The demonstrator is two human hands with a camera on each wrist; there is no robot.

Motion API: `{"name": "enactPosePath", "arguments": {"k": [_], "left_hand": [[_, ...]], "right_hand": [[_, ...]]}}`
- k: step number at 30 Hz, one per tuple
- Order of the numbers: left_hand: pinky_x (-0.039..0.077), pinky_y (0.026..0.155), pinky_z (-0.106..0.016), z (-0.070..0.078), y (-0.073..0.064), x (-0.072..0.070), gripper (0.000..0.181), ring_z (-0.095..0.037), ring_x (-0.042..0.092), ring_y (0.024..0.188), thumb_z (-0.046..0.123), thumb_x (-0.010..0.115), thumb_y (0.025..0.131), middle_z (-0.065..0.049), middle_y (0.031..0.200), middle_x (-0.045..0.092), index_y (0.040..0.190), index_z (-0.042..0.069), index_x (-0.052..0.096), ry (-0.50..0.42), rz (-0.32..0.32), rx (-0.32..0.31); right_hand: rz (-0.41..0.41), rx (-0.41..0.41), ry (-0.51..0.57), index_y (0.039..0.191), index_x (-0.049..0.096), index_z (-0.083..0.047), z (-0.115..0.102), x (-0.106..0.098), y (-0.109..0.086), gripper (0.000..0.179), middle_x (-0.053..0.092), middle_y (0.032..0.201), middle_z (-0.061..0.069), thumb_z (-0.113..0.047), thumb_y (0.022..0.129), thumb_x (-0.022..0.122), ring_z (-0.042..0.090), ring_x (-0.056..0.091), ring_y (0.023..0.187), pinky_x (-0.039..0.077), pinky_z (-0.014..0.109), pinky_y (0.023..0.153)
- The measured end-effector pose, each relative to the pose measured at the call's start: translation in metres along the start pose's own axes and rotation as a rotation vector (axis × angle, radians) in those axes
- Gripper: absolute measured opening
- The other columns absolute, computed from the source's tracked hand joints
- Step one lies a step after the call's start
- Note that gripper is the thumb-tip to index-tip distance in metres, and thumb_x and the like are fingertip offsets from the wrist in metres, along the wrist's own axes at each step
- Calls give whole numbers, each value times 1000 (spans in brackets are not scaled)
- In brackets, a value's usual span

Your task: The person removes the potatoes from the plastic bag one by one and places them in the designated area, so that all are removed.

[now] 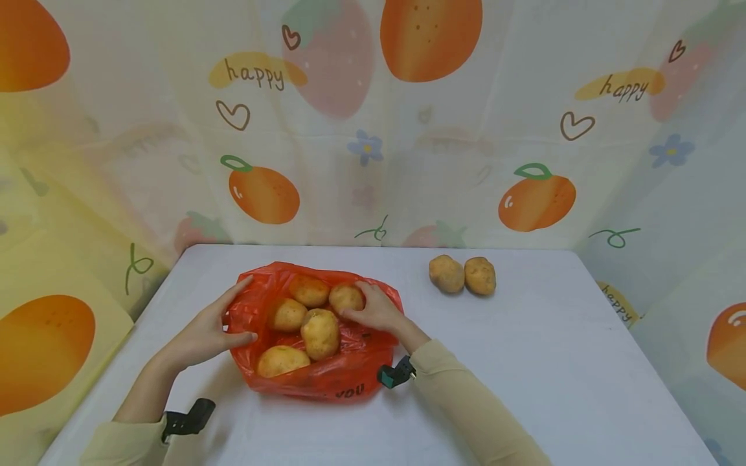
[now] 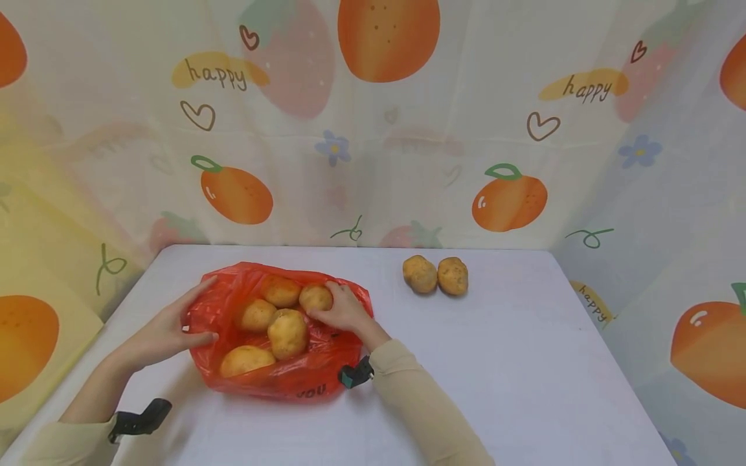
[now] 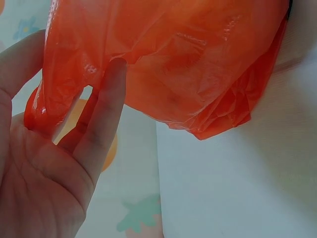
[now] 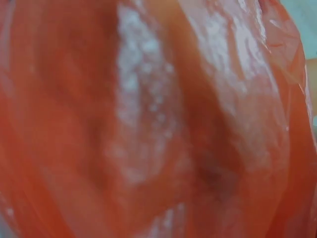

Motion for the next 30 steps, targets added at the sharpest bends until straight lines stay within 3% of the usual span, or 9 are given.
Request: {"name": "enactPosePath", "arguments": {"k": [13,30], "left_hand": [[47,80,-45,1,2,1,89,-33,40,113,25,71,72,-11,133,32,139,33,13,-21,-4,16],[48,78,-44,4,2,0,89,-34,40,113,25,71,72,-12,133,31,139,31,13,-29,-5,17]], "right_hand": [[-93,24,-15,134,29,-9,-2,1,6,73,44,127,8,-46,78,58,21,42,113,36,36,95],[-105,9,5,133,29,-13,-7,4,5,72,48,118,7,-41,76,62,20,45,104,41,36,89]]}}
Point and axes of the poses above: each hand's wrist, its own y-axis towards the middle knuckle, its own x-axis out of the palm, z = x × y, the point moved 7 cm from there along y, towards the middle knuckle
